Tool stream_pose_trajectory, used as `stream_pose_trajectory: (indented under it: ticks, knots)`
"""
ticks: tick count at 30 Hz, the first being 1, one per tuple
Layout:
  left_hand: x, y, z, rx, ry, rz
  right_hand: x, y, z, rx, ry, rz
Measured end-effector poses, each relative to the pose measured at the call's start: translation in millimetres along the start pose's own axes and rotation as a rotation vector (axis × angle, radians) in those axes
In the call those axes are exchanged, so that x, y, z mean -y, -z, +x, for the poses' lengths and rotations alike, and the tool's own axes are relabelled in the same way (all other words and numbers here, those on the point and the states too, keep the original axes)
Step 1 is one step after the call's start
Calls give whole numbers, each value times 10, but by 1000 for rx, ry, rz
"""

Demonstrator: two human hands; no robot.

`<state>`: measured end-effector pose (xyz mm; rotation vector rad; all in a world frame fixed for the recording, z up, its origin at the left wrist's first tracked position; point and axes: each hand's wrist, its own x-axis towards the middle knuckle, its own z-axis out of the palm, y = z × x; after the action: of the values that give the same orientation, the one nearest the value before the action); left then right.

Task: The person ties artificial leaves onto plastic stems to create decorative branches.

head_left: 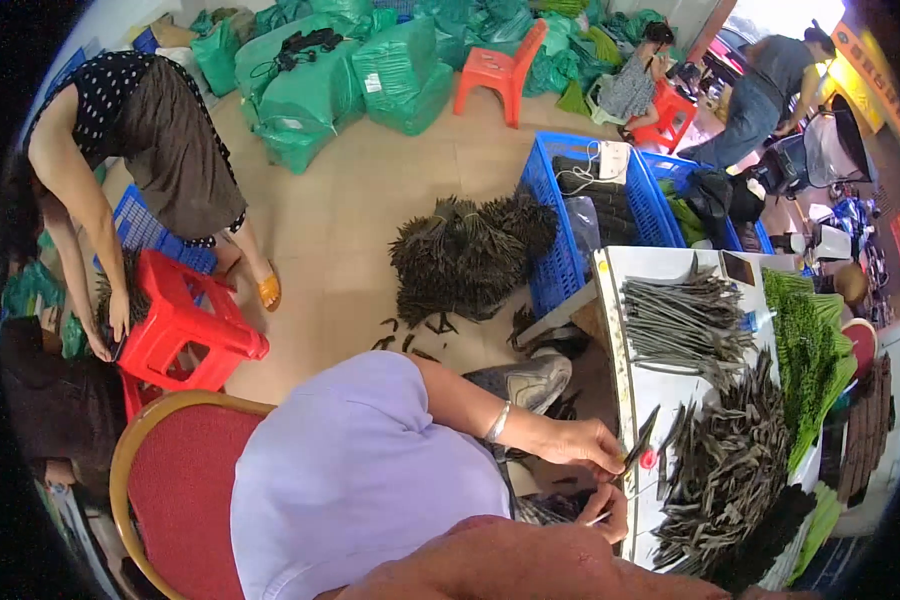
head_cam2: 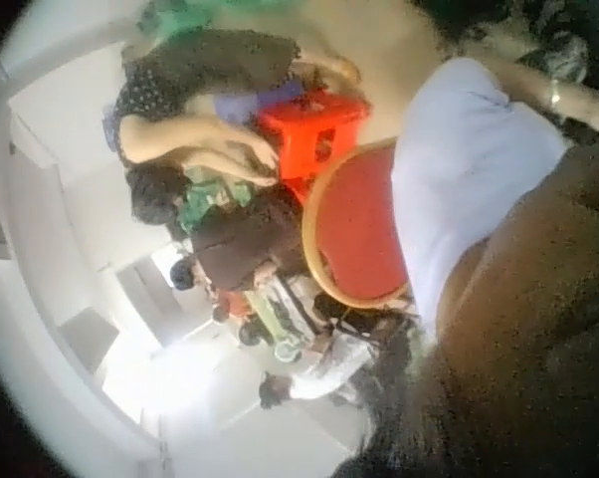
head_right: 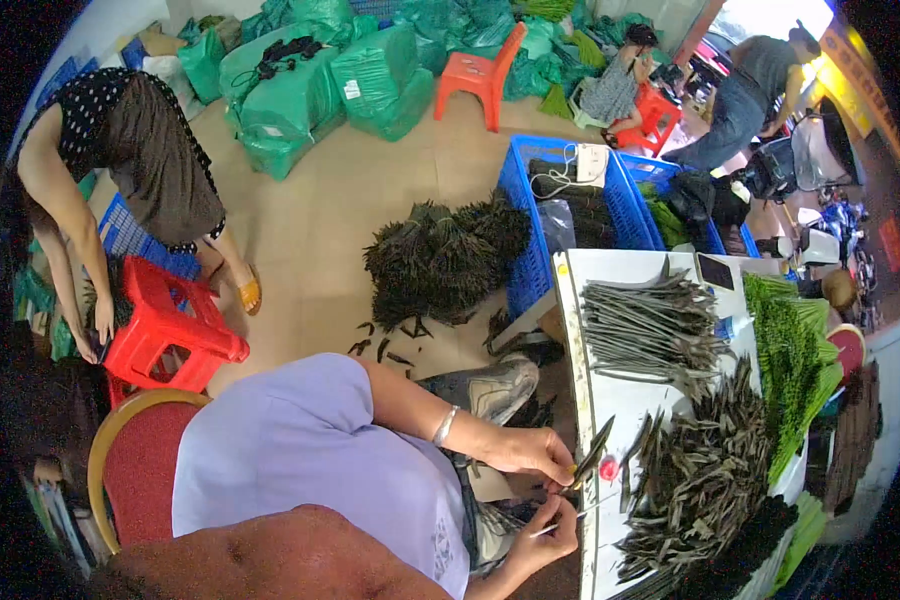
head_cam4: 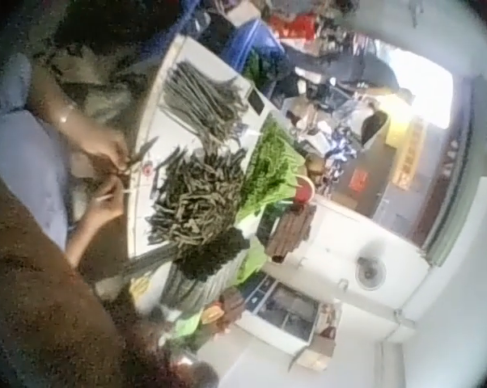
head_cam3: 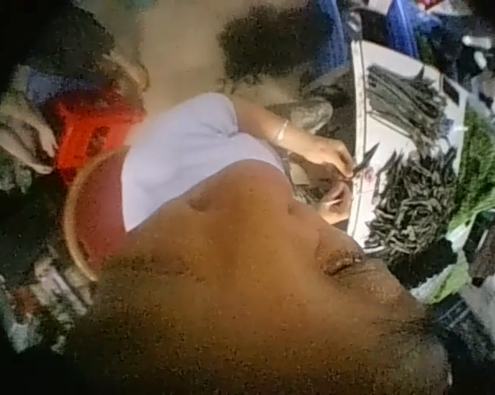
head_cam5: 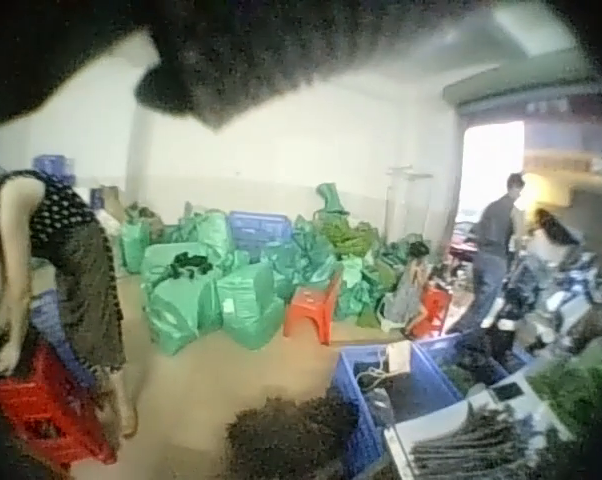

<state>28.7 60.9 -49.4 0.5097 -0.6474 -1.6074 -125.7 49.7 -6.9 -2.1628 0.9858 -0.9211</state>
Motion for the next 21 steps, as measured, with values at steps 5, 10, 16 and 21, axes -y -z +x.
stream_pose_trajectory:
  ticks: [5,10,16,21]
  knots:
    - [-87,70,-16,-44,-46,-47,25,-65,134,83,-59,40]
    - [-171,126,-32,-92,-112,-78,98,-124,259,134,-92,71]
    - [-435,272,-123,-200,-298,-102,214,-139,575,44,-17,294]
    - [-620,320,-297,-237,-380,-50,394,-290,810,78,55,323]
